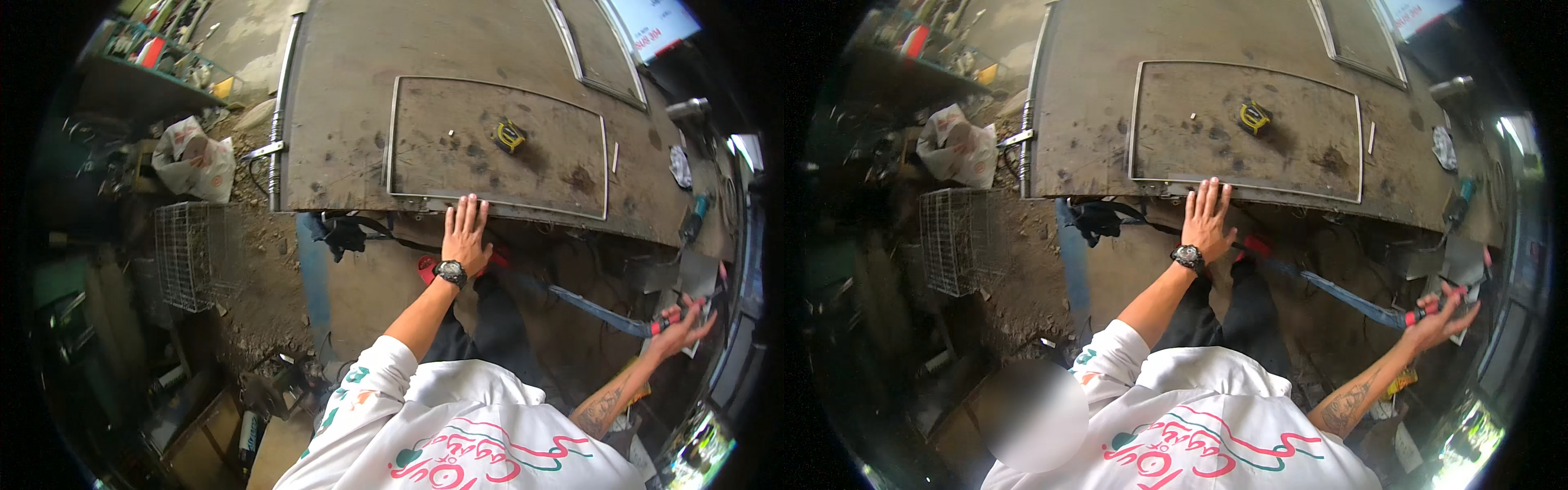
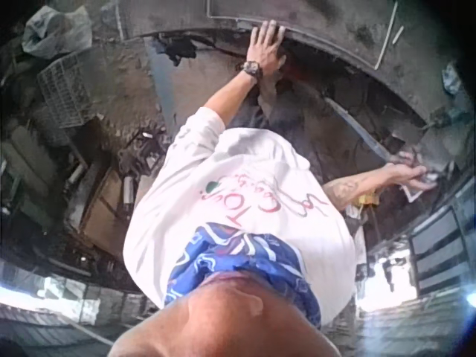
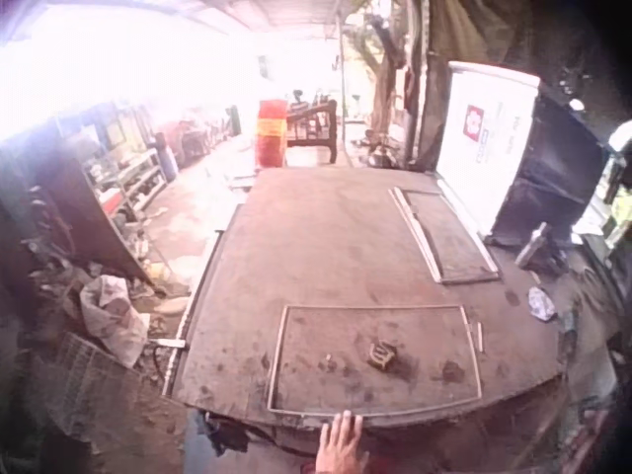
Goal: The person measures and cuts metal rods to form a rectangular frame. They use a tape measure to check dimensions, an angle grinder to cut the rods, and a hammer to adjust the frame shape on a workbench.
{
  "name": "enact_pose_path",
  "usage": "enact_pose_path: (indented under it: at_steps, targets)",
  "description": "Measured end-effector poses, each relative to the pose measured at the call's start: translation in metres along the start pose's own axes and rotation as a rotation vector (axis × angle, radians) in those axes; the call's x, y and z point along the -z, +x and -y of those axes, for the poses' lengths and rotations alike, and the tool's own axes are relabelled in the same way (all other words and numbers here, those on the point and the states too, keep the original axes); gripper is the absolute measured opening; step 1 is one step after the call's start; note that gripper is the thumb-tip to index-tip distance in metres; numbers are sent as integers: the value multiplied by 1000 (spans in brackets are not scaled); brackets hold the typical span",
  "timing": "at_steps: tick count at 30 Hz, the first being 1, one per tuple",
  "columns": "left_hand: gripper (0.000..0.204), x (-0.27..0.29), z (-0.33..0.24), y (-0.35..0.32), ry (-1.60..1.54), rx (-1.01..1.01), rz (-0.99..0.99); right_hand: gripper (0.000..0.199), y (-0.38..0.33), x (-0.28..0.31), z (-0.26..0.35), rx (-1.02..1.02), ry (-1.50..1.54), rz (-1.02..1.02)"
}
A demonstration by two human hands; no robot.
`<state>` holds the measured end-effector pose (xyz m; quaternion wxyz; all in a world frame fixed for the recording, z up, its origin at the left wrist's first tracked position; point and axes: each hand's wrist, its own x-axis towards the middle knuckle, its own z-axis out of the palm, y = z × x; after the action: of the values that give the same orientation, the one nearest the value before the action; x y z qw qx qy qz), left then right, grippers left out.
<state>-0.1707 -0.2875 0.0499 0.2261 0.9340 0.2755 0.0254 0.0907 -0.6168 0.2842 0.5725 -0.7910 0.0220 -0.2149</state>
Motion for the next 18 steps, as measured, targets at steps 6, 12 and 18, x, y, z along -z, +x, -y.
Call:
enact_pose_path:
  at_steps: [6, 12, 18]
  targets:
    - [109, -7, 1, 11, 28, 6, -6, 42, -45, -45, -39, -103, 106, 321]
    - [117, -1, 0, 8, -85, 5, -19, 68, -89, -71, -42, -236, 192, 418]
    - [106, 6, -7, -32, -275, -197, -160, 65, -44, -32, -31, -388, 0, 382]
